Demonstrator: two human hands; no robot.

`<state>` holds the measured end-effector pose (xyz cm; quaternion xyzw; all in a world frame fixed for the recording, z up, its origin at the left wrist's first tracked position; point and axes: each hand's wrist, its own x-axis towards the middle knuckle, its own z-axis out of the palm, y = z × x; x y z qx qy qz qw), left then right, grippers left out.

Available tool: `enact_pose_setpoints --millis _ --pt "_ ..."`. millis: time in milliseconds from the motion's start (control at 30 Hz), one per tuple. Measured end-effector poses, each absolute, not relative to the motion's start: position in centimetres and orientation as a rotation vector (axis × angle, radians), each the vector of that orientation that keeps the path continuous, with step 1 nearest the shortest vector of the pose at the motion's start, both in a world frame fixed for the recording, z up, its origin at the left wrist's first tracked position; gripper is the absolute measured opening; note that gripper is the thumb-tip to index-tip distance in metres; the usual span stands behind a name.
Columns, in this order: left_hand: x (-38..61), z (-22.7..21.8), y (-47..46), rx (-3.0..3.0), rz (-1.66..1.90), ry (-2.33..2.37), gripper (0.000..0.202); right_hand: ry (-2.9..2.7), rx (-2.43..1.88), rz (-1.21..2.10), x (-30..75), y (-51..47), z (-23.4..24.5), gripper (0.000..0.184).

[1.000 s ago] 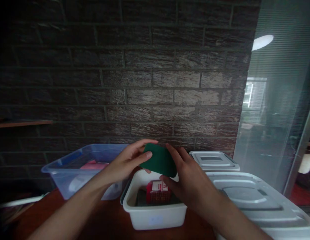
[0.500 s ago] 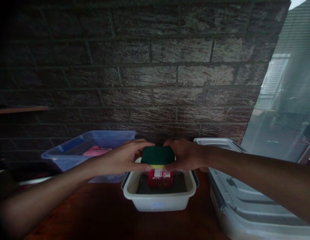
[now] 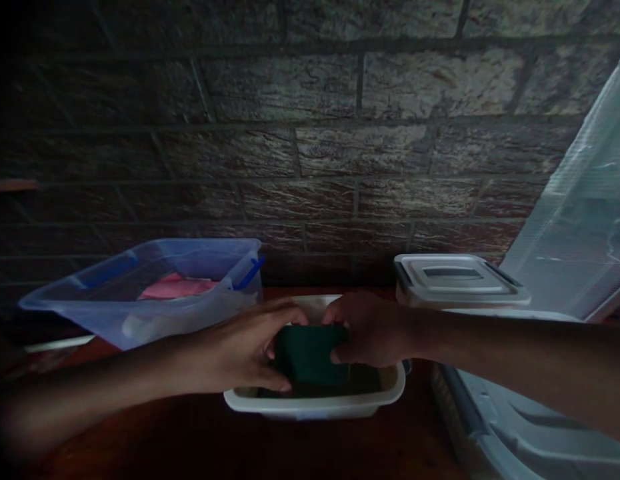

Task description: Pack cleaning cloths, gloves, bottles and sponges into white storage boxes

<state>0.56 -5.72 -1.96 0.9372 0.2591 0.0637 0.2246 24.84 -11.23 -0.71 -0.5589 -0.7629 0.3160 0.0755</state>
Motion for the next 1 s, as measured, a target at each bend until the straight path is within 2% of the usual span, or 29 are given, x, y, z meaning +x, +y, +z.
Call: enact_pose_setpoints --millis 100,233,433,567,733,1000 --pt "0.4 -2.4 -5.6 2.491 0.192 0.710 0.043 -2.280 -1.667 0.963 25.0 -11.3 -1.3 0.041" --pt "0.3 -2.4 -5.7 2.495 0.210 0.746 0.021 -2.309 -1.646 0.821 24.9 -11.6 -2.3 0.038" --pt "0.6 -3.5 -6.2 2.513 0.191 0.771 0.021 -2.367 -1.560 0.648 24.4 -12.1 -4.5 0.030" --pt "1.1 -4.7 -6.5 2.513 0.167 0.736 0.027 -2.387 -1.629 0.658 24.1 -12.3 -5.4 0.028" --pt "0.7 -6.7 -6.0 2.565 0.156 0.690 0.030 -2.497 -1.595 0.755 24.1 -11.9 -6.1 0.012" --pt "0.4 -7.2 -5.9 2.582 0.147 0.828 0.024 -2.504 -1.534 0.564 24.1 -10.8 -7.4 0.019"
